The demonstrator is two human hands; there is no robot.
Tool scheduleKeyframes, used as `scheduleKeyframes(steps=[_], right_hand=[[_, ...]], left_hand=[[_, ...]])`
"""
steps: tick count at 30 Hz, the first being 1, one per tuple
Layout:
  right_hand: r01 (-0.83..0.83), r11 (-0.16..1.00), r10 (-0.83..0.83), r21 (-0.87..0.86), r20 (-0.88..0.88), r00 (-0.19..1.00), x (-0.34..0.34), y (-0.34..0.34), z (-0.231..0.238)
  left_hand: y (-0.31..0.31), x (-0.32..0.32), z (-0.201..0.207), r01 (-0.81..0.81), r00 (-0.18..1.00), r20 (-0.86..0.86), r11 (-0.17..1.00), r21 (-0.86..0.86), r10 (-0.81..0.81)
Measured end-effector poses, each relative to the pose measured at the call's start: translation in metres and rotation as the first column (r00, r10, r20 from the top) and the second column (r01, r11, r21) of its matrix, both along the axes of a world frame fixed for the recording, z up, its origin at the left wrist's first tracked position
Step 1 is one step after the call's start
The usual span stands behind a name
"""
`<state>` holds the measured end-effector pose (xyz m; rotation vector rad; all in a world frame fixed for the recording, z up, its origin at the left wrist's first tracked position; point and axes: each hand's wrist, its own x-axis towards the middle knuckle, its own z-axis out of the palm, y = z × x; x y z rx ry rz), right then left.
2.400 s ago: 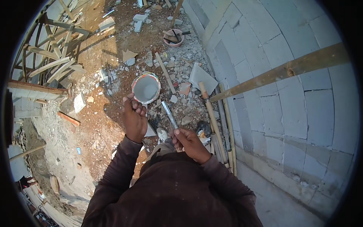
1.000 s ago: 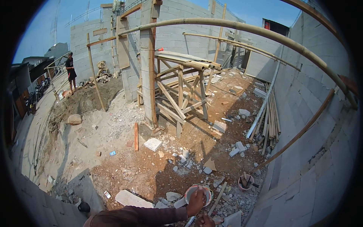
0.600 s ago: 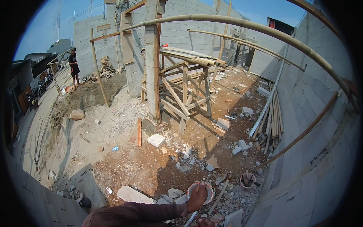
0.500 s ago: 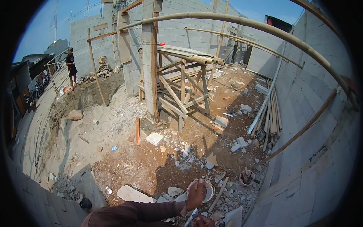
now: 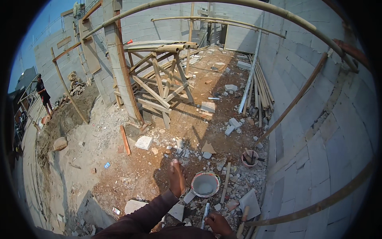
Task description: The person uses pliers and wire to secure a bamboo pole to a crossbeam on a construction site.
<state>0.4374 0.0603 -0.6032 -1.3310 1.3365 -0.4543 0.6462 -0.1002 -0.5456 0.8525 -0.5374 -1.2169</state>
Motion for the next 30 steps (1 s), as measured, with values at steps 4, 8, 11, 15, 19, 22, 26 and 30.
scheduleKeyframes(steps=[4, 8, 11, 15, 19, 22, 26, 30], right_hand=[[0.086, 0.899, -0.309, 0.429, 0.485, 0.818, 0.019, -0.03, 0.036], [-0.012, 0.806, -0.579, 0.592, 0.792, 0.195, 0.004, -0.039, 0.054], [0.111, 0.83, -0.558, 0.547, 0.812, 0.173, 0.007, -0.032, 0.069], [-0.124, 0.983, 0.066, 0.133, 0.377, 0.924, 0.02, -0.015, 0.121], [-0.1, 0.972, 0.007, -0.214, -0.398, 0.917, 0.008, -0.03, 0.036], [0.605, 0.737, -0.67, 0.302, 0.444, 0.595, -0.037, -0.044, 0.003], [0.315, 0.851, -0.483, 0.419, 0.861, 0.159, -0.034, -0.025, 0.087], [-0.458, 0.87, 0.375, 0.183, 0.358, 0.855, 0.01, -0.028, 0.13]], left_hand=[[0.004, -0.011, -0.001, 0.075, 0.996, -0.039, 0.995, -0.063, -0.078], [-0.009, -0.013, 0.007, 0.004, 0.989, -0.151, 1.0, -0.004, -0.004], [-0.017, -0.009, 0.005, -0.11, 0.968, 0.206, 0.98, -0.165, 0.143], [-0.016, -0.003, 0.022, 0.124, 0.955, 0.288, 0.977, -0.171, -0.071], [0.003, -0.025, 0.038, 0.382, 0.923, 0.13, 0.905, -0.188, -0.362], [0.004, -0.023, 0.02, 0.32, 0.945, 0.137, 0.922, -0.218, -0.296], [-0.001, 0.011, 0.022, 0.211, 0.977, 0.016, 0.966, -0.151, -0.211], [-0.003, 0.012, 0.039, 0.234, 0.971, -0.001, 0.952, -0.196, -0.239]])
